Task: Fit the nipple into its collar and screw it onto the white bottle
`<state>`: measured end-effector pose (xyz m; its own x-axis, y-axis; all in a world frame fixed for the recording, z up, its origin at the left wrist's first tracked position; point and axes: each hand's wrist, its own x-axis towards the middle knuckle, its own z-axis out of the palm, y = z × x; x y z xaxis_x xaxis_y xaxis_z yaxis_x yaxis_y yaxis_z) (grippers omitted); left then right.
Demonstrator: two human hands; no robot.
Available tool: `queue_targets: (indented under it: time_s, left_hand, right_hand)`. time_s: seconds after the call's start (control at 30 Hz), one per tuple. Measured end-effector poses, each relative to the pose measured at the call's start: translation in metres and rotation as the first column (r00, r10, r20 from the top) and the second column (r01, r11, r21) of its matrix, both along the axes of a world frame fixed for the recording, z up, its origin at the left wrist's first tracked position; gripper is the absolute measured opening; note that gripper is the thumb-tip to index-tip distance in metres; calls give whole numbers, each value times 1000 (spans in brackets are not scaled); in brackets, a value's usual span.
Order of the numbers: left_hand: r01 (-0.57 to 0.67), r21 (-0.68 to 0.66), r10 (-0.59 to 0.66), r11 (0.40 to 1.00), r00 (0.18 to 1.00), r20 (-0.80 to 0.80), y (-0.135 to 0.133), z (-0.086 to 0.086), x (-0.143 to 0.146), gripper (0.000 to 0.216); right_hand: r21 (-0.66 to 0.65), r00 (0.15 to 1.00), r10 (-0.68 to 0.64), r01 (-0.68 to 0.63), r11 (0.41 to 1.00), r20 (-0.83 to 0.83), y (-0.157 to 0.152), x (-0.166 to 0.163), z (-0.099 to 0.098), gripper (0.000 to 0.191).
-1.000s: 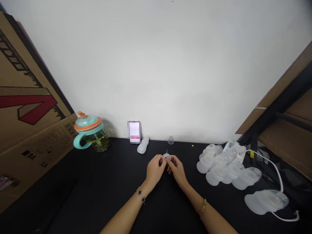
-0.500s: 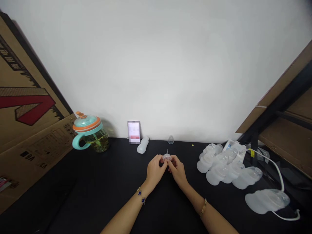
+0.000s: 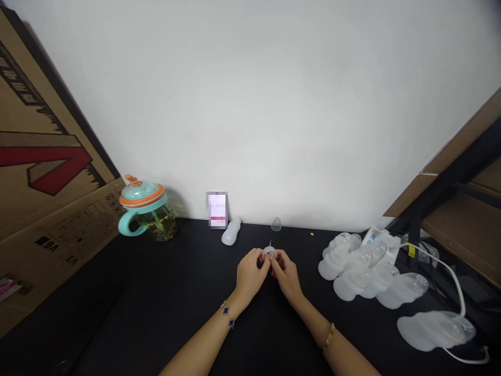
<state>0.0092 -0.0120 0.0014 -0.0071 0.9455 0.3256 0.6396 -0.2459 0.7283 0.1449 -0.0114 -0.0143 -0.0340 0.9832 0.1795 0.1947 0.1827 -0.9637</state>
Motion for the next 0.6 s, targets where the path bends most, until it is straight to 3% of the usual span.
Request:
queue_targets:
  time_s: [0.27,0.6]
  left_hand:
    - [-3,59,5,998,999,-33,-1,-3,0,21]
    - [6,221,21,975,992,-123,-1,-1,-3,12]
  right_hand:
    - [56,995,11,-16,998,96,0,2,-4,34]
    - [198,932,-102,33,980,347,-1,6,-3,27]
